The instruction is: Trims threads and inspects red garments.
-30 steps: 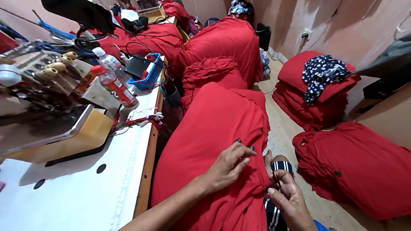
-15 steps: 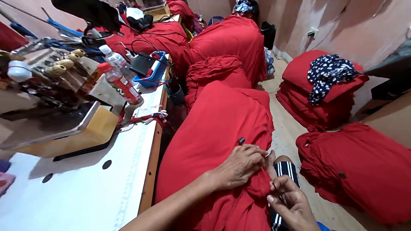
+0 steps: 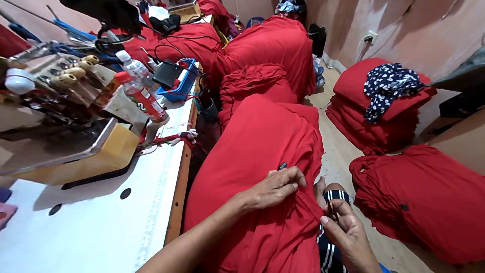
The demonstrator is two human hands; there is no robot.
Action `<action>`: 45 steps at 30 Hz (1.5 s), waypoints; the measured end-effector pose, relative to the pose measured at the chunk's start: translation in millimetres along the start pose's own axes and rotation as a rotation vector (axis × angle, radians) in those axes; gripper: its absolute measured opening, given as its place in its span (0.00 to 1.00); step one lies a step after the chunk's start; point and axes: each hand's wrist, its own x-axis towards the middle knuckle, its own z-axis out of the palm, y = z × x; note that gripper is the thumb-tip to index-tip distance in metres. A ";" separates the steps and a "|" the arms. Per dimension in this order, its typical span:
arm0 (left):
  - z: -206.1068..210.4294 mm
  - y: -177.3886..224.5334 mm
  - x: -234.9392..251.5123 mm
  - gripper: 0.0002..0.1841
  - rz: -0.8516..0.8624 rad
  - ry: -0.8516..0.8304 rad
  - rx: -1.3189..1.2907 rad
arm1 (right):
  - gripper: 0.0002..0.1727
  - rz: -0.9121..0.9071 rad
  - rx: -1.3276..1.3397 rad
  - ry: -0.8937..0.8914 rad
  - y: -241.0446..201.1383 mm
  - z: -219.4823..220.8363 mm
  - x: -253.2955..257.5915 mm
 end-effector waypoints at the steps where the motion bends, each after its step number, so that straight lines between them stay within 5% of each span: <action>1: -0.7 -0.1 -0.4 0.16 0.000 -0.002 -0.015 | 0.12 0.001 0.004 -0.004 -0.4 0.0 -0.1; 7: -1.5 2.3 -2.4 0.16 0.006 -0.017 -0.078 | 0.13 -0.012 0.028 -0.005 0.7 0.1 -0.7; 14: 4.3 -19.5 -1.8 0.11 0.262 0.062 -0.029 | 0.13 -0.023 -0.003 -0.007 2.4 -0.7 -0.8; 20: 2.0 -12.3 -1.1 0.09 0.025 0.072 -0.308 | 0.13 -0.011 0.008 -0.016 1.1 -0.4 -0.1; 26: 1.1 -11.1 -1.5 0.13 -0.002 0.015 -0.205 | 0.11 -0.037 -0.014 -0.030 2.9 -0.9 0.8; 30: -0.2 -11.7 -1.5 0.13 -0.046 -0.025 -0.208 | 0.27 -0.161 -0.349 -0.168 -0.3 -4.9 10.5; 38: 3.6 -12.1 0.0 0.14 -0.069 -0.001 -0.185 | 0.24 -0.355 -0.923 -0.068 -17.4 11.5 26.7; 45: 0.6 6.2 -2.2 0.13 -0.021 0.233 -0.019 | 0.19 -0.392 -0.979 0.005 -25.9 1.0 27.5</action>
